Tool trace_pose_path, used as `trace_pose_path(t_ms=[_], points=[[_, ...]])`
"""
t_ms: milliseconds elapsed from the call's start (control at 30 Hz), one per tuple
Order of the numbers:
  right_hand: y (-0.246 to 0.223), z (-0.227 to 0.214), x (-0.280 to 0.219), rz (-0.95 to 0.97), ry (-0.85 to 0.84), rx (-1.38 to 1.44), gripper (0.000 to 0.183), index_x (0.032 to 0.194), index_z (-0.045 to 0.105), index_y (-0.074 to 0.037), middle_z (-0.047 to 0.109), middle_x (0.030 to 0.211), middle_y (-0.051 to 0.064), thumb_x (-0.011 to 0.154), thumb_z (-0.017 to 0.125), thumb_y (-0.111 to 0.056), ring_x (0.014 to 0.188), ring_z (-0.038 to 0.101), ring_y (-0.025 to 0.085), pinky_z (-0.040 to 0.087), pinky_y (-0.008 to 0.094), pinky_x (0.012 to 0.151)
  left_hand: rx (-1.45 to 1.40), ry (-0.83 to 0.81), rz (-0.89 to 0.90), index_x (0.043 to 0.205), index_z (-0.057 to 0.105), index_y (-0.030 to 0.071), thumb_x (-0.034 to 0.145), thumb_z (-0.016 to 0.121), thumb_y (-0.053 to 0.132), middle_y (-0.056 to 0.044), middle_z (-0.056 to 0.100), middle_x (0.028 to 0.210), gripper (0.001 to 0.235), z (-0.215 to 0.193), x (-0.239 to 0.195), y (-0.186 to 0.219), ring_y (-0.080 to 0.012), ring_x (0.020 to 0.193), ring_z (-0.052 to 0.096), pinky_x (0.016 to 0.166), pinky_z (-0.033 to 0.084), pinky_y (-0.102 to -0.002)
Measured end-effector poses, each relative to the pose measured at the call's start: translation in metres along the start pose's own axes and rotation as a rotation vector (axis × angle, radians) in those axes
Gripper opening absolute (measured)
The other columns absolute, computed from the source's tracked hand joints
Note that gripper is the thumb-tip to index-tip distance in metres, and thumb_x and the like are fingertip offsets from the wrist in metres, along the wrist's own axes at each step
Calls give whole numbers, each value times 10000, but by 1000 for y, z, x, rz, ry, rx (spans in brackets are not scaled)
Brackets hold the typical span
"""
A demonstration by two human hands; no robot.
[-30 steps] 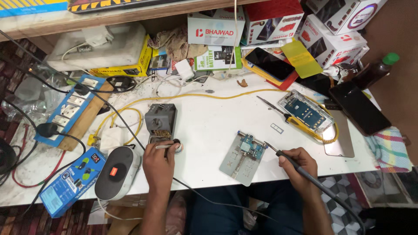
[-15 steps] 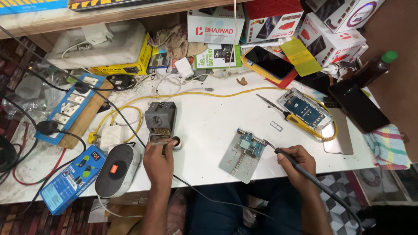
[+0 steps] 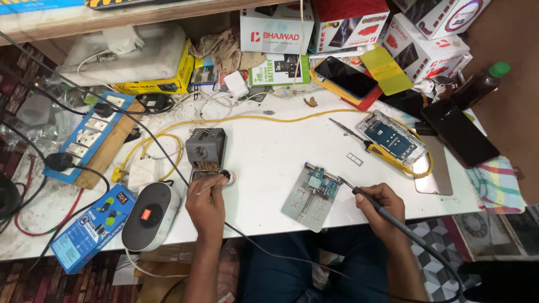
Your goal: The person solders a small electronic component onto a circuit board using a soldering iron and tweezers. They repeatedly apply heat and solder to the component while holding it in place.
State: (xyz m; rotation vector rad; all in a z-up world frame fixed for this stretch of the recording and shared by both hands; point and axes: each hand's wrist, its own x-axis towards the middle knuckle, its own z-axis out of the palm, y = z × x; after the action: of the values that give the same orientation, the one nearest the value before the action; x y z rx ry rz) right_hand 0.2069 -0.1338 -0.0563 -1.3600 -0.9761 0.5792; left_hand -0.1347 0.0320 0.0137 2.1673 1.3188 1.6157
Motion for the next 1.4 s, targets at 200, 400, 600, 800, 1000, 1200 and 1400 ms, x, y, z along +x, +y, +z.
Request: trace_pose_path(t_ms=[200,400,600,800,1000,1200,1400], points=[[1,0,-1,-9,3,6,172,1017,650,50,734,883,119,921,722,-73,795,661,115,521,244,718,-98,33,-93,980,770,8,925,731,33,-100,773,961,71,-4,6,3,-240,883,694,797,548,-346],[-1,1,-1,-1,19,-32,176,1020,650,39,739,903,106,906,714,-79,810,683,114,547,242,735,-96,55,-128,963,777,20,939,738,53,-91,775,956,57,-6,5,2,-234,902,707,826,540,-354],[-2,1,-3,8,13,-1,174,1029,649,40,729,898,109,918,719,-74,810,666,114,531,244,737,-115,22,-114,973,772,21,929,736,60,-90,773,953,68,-4,8,1,-235,894,697,809,538,-341],[2,-1,-3,-14,1,42,169,1023,644,38,734,904,102,921,721,-73,812,668,110,530,242,741,-116,63,-87,982,764,3,942,751,59,-103,767,944,70,4,1,-2,-217,896,696,848,535,-332],[3,-3,-3,-12,-3,-1,159,1020,656,34,740,892,98,916,719,-70,806,673,109,534,239,732,-576,141,-454,1080,676,-43,1005,700,64,-125,747,986,132,9,-8,-16,-138,889,676,820,530,-261],[5,-4,-3,-15,-9,-10,159,1021,651,28,739,886,89,916,718,-71,812,674,103,528,237,733,-933,145,-472,1050,622,-14,975,702,3,-149,747,980,110,18,-21,-15,-227,923,727,929,595,-356],[6,-3,-4,-39,14,-38,185,1027,659,21,723,903,63,909,745,-94,805,623,72,498,225,713,-1087,-18,-302,1072,623,20,986,703,-16,-163,712,1045,122,31,-40,17,-250,980,721,900,563,-349]])
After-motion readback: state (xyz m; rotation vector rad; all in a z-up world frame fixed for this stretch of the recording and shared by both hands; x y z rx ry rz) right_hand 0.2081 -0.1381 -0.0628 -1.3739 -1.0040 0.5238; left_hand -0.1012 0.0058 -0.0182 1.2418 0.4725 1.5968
